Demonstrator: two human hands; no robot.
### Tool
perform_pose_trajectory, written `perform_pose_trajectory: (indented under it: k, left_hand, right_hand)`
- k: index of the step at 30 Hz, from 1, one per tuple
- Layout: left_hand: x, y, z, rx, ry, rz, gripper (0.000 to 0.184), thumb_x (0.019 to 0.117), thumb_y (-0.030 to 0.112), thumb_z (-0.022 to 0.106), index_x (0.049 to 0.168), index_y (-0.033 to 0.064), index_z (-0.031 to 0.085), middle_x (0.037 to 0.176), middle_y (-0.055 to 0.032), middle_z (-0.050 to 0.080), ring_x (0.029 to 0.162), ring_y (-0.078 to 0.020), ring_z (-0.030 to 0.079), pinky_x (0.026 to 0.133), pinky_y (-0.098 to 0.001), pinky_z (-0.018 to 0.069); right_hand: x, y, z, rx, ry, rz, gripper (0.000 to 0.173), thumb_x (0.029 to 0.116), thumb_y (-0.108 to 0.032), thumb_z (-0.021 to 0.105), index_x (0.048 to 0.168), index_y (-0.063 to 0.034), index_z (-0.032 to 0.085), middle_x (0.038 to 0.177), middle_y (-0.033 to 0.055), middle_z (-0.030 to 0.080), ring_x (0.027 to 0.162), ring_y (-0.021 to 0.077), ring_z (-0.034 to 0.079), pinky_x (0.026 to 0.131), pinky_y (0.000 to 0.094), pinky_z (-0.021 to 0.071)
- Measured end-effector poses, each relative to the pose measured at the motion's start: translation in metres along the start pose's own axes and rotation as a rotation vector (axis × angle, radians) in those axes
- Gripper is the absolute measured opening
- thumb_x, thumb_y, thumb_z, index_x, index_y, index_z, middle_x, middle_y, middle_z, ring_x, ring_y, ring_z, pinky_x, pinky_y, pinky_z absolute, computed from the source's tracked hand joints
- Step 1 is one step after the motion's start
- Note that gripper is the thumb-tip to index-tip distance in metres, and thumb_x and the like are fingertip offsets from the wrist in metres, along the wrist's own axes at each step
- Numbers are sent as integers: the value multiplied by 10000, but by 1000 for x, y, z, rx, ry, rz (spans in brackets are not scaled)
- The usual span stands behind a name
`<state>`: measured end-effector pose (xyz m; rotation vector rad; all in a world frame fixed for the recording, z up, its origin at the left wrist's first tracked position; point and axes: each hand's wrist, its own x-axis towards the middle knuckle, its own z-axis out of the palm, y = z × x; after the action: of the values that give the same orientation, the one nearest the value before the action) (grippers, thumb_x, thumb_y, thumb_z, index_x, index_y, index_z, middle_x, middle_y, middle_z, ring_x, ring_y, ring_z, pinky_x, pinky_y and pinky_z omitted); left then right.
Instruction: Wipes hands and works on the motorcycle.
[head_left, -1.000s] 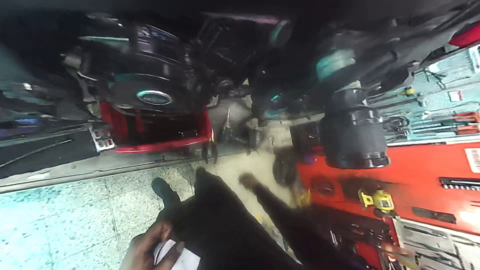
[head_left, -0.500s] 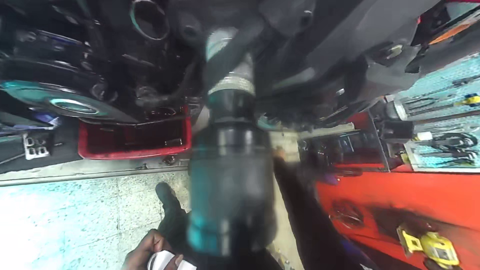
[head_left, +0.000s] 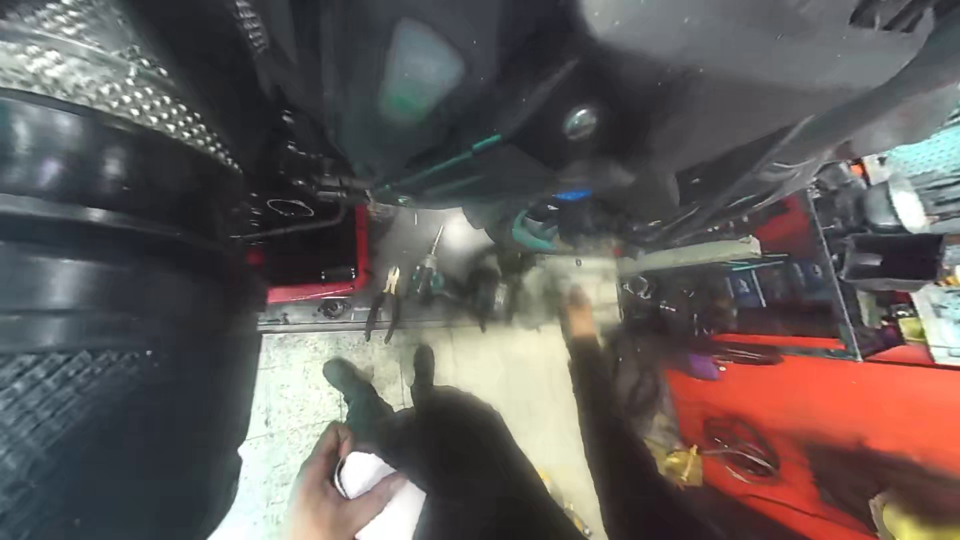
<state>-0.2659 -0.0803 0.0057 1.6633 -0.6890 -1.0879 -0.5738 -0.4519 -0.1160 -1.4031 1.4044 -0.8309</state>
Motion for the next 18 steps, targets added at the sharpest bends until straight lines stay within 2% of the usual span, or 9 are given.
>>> perform_pose_trajectory:
  k: [2, 4, 6, 10, 13, 15, 16, 17, 18]
  left_hand:
    - [13, 1, 5, 67, -13, 51, 565, 628, 408, 936, 956, 175, 539, 776, 134, 606, 693, 49, 596, 639, -162, 539]
    - [15, 0, 9, 124, -48, 82, 537, 650, 477, 908, 937, 171, 573, 759, 118, 593, 678, 48, 570, 619, -159, 520]
    - [23, 9, 6, 186, -131, 99, 524, 692, 482, 895, 957, 126, 617, 770, 62, 623, 698, -7, 598, 643, -235, 548]
    - [40, 10, -2, 175, -274, 87, 486, 743, 464, 875, 1008, 133, 637, 750, 36, 636, 659, -64, 615, 593, -310, 553]
    - [61, 4, -17, 146, -381, 35, 645, 785, 425, 858, 1283, 112, 595, 882, -60, 715, 732, -141, 690, 695, -387, 609]
    - [70, 5, -26, 128, -421, -2, 722, 817, 396, 846, 1409, 90, 567, 1030, -121, 736, 889, -186, 709, 847, -452, 593]
    - [73, 2, -33, 96, -430, 24, 657, 839, 378, 833, 1368, 62, 605, 1089, -110, 743, 985, -163, 713, 931, -435, 583]
    - [76, -3, -40, 38, -428, 70, 539, 863, 345, 817, 1274, 33, 661, 1083, -93, 746, 1011, -131, 706, 956, -398, 579]
    - [78, -7, -50, -26, -433, 113, 410, 886, 297, 795, 1173, 22, 696, 1039, -72, 743, 981, -100, 697, 931, -358, 579]
  right_hand:
    - [-8, -27, -3, 231, -77, -68, 359, 889, -81, 698, 1213, 10, 570, 1063, 74, 698, 958, 149, 690, 850, 372, 610]
    - [-25, -36, 2, 378, -146, 86, 572, 902, -55, 685, 1409, 17, 431, 1200, 122, 667, 1061, 198, 687, 921, 414, 609]
    - [-51, -44, 23, 392, -176, 313, 441, 902, -19, 678, 1312, -17, 516, 1056, 97, 716, 921, 183, 716, 812, 402, 630]
    - [-111, -74, 67, 502, -347, 479, 198, 800, -92, 696, 996, -67, 679, 865, 58, 750, 786, 149, 730, 719, 376, 638]
    - [-151, -99, 108, 738, -514, 469, 204, 758, -203, 760, 954, -149, 737, 896, 23, 762, 838, 133, 740, 765, 366, 631]
    - [-173, -115, 132, 850, -624, 428, 268, 762, -205, 792, 1023, -151, 760, 953, 41, 775, 873, 149, 749, 788, 390, 638]
    - [-180, -120, 142, 870, -704, 359, 325, 781, -184, 803, 1102, -160, 752, 1019, 36, 773, 928, 149, 742, 831, 395, 631]
    - [-183, -125, 152, 852, -776, 259, 372, 801, -140, 801, 1163, -156, 720, 1082, 35, 752, 984, 150, 721, 873, 394, 618]
    - [-183, -131, 163, 764, -798, 138, 361, 802, -108, 809, 1146, -147, 708, 1082, 28, 734, 985, 139, 706, 869, 370, 614]
